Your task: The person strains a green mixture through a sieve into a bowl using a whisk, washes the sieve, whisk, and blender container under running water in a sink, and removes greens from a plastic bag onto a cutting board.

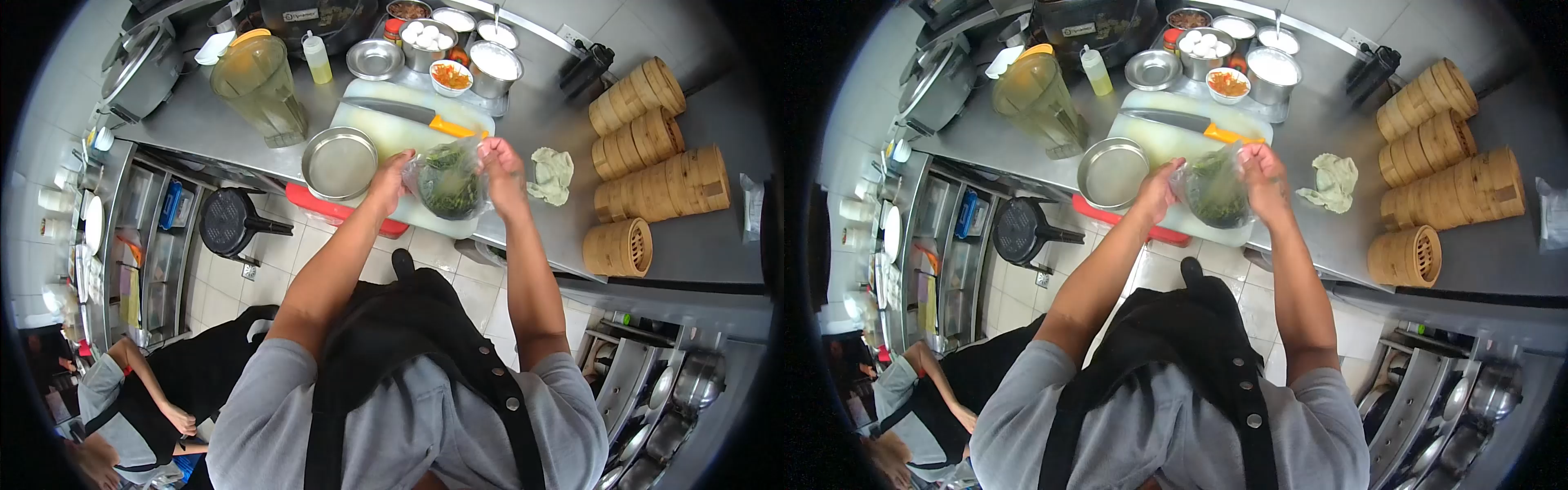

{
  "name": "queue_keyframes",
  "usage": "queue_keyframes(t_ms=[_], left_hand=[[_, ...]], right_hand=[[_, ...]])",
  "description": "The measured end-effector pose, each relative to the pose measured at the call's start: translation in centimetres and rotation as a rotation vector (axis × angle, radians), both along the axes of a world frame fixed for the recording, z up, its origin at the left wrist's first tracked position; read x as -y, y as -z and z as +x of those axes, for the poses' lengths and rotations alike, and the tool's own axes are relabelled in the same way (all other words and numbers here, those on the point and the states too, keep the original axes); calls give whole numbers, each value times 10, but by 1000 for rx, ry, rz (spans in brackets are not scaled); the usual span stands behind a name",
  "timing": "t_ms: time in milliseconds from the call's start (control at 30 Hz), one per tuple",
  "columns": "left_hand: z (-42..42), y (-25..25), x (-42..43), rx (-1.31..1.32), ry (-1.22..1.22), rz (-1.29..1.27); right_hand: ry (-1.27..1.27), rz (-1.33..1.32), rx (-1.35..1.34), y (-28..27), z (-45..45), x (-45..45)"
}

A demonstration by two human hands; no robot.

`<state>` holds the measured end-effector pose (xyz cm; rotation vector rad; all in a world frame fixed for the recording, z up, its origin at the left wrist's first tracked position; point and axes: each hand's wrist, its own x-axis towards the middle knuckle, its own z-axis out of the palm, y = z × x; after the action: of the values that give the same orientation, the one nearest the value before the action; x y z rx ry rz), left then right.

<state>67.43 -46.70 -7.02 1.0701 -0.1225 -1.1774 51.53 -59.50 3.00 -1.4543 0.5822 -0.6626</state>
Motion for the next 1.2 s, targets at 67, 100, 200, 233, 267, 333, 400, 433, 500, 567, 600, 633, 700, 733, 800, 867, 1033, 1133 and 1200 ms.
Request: queue_keyframes(t_ms=[67, 100, 200, 233, 267, 333, 400, 433, 500, 567, 600, 633, 700, 733, 800, 867, 1033, 1133, 1200], left_hand=[[1, 7, 2, 115, 4, 25], [3, 7, 2, 107, -12, 14], [-4, 7, -6, 88, -50, -37], [-8, 4, -7, 91, -60, -79], [-10, 2, -7, 94, -69, -120], [-7, 13, -8, 143, -50, -36], [-1, 20, -9, 146, -38, 39], [1, 21, -10, 125, -34, 75], [6, 22, -7, 85, -44, 95], [8, 26, -9, 39, -63, 85], [9, 24, -12, 11, -71, 59], [11, 20, -13, -14, -78, 29], [13, 7, -13, -43, -84, -11], [12, -4, -15, -49, -86, -17], [14, -10, -19, -49, -80, -39], [17, -8, -23, -38, -62, -68], [19, -19, -29, -57, -54, -70], [19, -23, -33, -53, -49, -72], [22, -22, -35, -34, -37, -84]], right_hand=[[19, 9, 17, 5, -3, 6], [27, 10, 30, 3, -2, 8], [-37, 5, 32, -3, -10, 1], [4, 18, 62, 0, -12, 4], [47, 31, 92, 7, -16, 9], [246, 46, 30, 34, -26, 31], [551, 53, -162, 81, -42, 66], [467, 151, -224, 97, -50, 71], [287, 341, -341, 109, -57, 72], [185, 359, -405, 108, -52, 69], [157, 363, -421, 103, -49, 64], [130, 364, -434, 101, -49, 62], [140, 460, -322, 110, -51, 61], [142, 506, -269, 111, -53, 59], [168, 525, -275, 111, -57, 55], [130, 564, -258, 112, -62, 50], [-3, 554, -298, 125, -71, 46], [-4, 615, -347, 124, -69, 39], [47, 611, -317, 115, -61, 22]])
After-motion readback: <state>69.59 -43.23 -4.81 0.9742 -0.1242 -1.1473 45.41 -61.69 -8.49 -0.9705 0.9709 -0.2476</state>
